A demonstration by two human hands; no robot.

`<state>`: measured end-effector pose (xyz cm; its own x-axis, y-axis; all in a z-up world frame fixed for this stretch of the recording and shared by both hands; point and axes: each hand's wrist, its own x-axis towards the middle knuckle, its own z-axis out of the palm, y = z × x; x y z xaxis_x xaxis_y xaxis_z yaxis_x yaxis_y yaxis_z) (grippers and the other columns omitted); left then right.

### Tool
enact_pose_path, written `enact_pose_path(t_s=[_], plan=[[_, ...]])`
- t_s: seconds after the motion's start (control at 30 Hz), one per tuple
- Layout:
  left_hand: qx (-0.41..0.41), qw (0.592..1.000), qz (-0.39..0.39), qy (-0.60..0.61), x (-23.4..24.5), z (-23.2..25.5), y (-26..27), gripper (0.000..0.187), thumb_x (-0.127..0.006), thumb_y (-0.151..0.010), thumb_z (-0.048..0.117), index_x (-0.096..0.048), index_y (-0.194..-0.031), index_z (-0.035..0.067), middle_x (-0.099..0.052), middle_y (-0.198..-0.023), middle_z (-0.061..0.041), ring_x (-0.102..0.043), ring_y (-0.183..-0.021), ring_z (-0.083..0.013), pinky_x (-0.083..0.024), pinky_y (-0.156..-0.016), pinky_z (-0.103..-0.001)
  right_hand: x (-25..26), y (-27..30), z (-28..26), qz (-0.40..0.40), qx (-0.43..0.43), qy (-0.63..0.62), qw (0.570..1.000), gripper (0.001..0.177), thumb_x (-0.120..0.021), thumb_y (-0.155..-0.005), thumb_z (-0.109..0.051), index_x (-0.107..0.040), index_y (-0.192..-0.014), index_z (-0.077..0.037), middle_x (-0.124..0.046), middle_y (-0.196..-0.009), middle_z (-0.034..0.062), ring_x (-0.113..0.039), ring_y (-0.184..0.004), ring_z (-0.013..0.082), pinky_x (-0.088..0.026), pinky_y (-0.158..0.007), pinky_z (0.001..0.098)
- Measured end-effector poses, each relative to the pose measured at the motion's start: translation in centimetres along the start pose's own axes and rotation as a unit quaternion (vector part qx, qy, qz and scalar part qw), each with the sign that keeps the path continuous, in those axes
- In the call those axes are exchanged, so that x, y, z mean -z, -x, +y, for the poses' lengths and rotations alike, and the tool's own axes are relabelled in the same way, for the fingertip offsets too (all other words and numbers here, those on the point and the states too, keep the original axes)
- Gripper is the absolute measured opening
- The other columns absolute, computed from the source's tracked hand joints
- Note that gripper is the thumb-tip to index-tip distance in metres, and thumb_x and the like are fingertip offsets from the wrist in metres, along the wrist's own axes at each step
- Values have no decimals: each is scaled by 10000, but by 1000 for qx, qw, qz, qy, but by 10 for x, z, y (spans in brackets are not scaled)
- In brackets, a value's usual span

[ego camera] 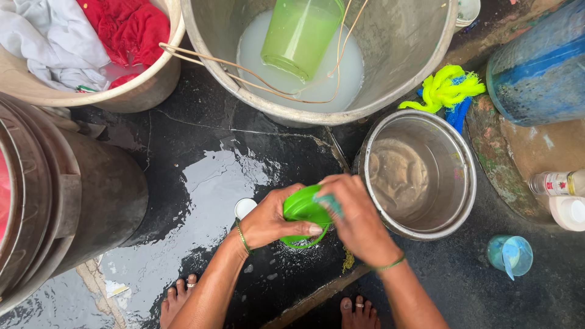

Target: The person washes various lids, containers, and a steel wool scrubber by hand using a sponge and green soap, rinsing them in a bucket of water.

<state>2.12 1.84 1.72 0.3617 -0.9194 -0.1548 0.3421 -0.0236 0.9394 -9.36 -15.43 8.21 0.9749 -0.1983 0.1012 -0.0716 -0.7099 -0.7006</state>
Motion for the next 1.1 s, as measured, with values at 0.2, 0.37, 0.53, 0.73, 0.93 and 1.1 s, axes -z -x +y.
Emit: enact_pose_path(t_s=[0.2,0.37,0.53,0.73,0.93,1.1], plan=[[-16,997,46,-58,-7,-2,0,370,-705,-797,-60,-636,-1149,33,-718,-977,-6,-686,-924,-53,-600,-835,-248,2,-7,-10,50,56,69,995,304,-726,-778,42,-631,-1053,-51,-606,-1200,147,-613,-1084,309,-517,-893,422],[-34,992,107,-55,-7,8,3,383,-666,-774,-117,-625,-1129,23,-679,-885,-4,-618,-830,-50,-542,-753,-233,15,-13,-2,44,-85,-14,995,224,-742,-871,21,-677,-1071,-58,-604,-1074,95,-660,-969,248,-539,-827,374],[-38,991,103,-80,-20,0,-1,377,-676,-760,-102,-632,-1115,17,-643,-855,-9,-596,-812,-55,-509,-696,-235,7,-10,-13,9,76,48,996,305,-785,-737,4,-687,-1019,-60,-604,-1019,105,-628,-977,301,-508,-818,382],[-44,990,123,-52,-20,-2,0,356,-662,-759,-93,-626,-1098,10,-695,-889,-16,-636,-840,-54,-539,-730,-224,17,-17,-2,47,0,17,999,264,-771,-816,29,-711,-1050,-78,-626,-992,71,-661,-920,233,-530,-785,345],[-59,985,143,-75,-23,-7,-2,334,-677,-773,-72,-629,-1092,14,-715,-863,-22,-648,-829,-58,-542,-736,-240,21,-17,-2,28,-66,9,997,254,-776,-813,23,-700,-1034,-76,-606,-951,79,-643,-858,242,-520,-743,363],[-57,980,155,-109,-29,-9,-5,377,-712,-729,-66,-648,-1088,31,-679,-782,-31,-619,-754,-68,-511,-651,-264,8,-16,-22,-17,49,-4,999,276,-800,-747,-17,-698,-993,-88,-629,-972,70,-623,-950,275,-497,-815,388]])
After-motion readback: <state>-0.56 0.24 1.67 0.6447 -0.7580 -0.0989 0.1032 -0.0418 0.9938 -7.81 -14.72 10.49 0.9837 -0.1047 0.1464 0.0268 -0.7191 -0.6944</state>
